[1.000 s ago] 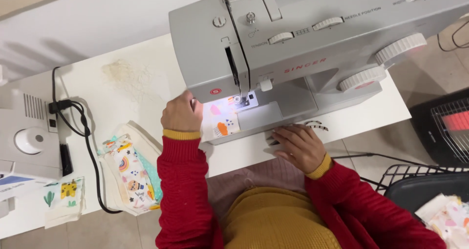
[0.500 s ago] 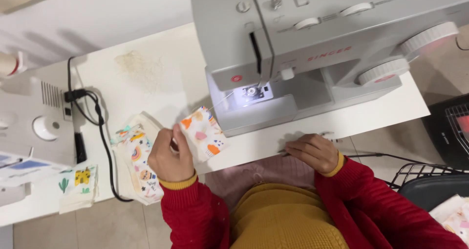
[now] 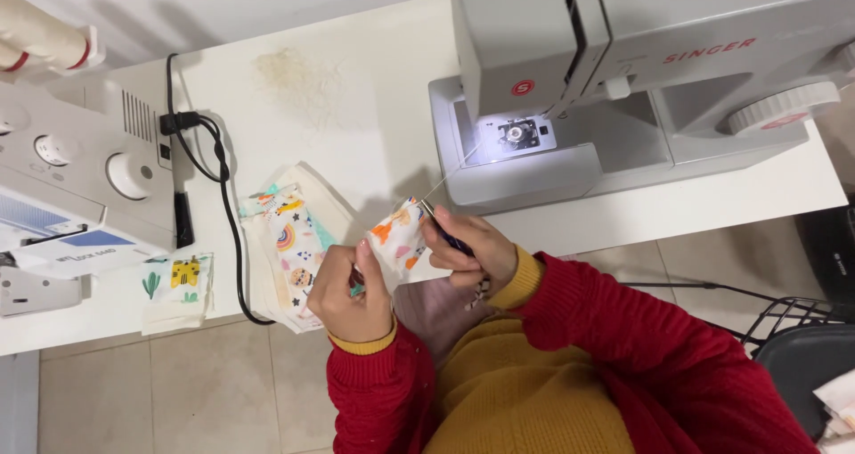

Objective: Sewing small pieces of patterned fabric together using a sewing machine.

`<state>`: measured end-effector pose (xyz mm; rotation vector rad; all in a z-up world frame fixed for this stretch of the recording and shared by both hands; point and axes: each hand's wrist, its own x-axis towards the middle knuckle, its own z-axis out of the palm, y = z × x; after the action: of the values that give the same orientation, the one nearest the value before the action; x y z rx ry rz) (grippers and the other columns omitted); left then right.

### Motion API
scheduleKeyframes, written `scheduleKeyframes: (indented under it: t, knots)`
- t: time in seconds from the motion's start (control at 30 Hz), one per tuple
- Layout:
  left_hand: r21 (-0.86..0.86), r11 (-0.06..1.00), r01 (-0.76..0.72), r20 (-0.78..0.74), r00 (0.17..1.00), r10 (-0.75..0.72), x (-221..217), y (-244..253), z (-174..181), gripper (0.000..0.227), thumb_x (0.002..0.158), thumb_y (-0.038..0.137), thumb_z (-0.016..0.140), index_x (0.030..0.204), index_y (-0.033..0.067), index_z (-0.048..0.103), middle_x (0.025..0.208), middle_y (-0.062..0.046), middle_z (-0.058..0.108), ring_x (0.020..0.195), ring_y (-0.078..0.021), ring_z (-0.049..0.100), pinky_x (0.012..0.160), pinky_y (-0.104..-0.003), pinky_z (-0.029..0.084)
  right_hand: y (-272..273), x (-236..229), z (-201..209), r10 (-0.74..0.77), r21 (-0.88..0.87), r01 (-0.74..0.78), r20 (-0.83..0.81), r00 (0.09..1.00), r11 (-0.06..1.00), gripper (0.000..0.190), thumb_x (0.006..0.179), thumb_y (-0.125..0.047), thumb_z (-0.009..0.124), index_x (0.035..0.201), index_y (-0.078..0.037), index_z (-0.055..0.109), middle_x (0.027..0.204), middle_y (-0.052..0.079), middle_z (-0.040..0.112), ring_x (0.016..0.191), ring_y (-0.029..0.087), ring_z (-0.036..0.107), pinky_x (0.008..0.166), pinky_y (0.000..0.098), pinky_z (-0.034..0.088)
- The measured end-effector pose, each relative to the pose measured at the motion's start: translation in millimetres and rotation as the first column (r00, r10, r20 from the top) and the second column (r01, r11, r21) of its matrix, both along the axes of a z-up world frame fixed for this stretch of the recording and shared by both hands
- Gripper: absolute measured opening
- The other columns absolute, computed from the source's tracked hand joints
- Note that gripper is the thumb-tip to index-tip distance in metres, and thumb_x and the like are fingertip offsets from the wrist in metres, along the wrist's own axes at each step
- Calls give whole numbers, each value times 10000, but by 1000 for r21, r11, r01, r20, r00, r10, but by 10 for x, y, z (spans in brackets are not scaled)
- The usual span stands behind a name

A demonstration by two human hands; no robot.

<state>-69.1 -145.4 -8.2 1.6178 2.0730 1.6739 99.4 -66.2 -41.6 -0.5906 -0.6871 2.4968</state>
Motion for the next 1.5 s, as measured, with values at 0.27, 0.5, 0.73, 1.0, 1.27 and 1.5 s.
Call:
scheduleKeyframes:
  t: [0.27,0.5,0.73,1.0,1.27,1.5]
  knots:
    - [0,1000,30,7,1000,-30,-72,38,-43,252,999,25,655,767,-8,561,675,-86,545,539,-187,492,524,-327,376,50,-48,-48,-33,132,26,51,998,991,419,1107,-433,425,860,-98,472,566,-42,369,455,37,253,378,205,195]
    - [91,966,242,364,895,-258,-190,-53,-282,115,1053,54,582,950,3,581,938,-89,679,757,-110,540,715,-247,459,-5,-49,457,-424,654,133,310,851,745,238,909,-205,653,1108,-104,570,941,-53,592,626,0,438,529,162,378]
    - [319,853,412,694,511,-506,-235,-126,-422,81,1128,28,568,1157,27,493,1028,-95,666,914,-96,589,866,-245,497,114,4,-131,-293,759,66,169,941,648,195,989,-101,727,1158,-33,657,960,-8,699,772,9,592,667,199,500]
    - [-221,581,784,472,607,-640,-584,-375,-411,178,1082,104,569,1165,40,713,728,-8,640,583,-68,575,552,-224,456,290,24,213,-526,927,-103,294,798,361,156,935,-136,778,986,-5,710,753,4,662,631,28,505,548,218,426]
    - [-263,816,514,470,807,-357,-797,-210,-142,298,1118,178,429,1020,53,681,582,-3,411,513,-83,382,490,-287,336,270,-127,318,-550,993,-110,117,827,45,166,944,-85,751,1066,8,688,1019,113,773,919,138,765,752,277,635]
    - [-404,842,357,121,933,-338,-670,-282,-343,225,1046,145,480,1020,67,690,609,-90,574,538,-231,641,540,-364,491,44,99,-89,-671,776,-519,174,721,-357,254,913,-188,698,1153,-110,685,1066,74,759,830,217,741,600,302,581]
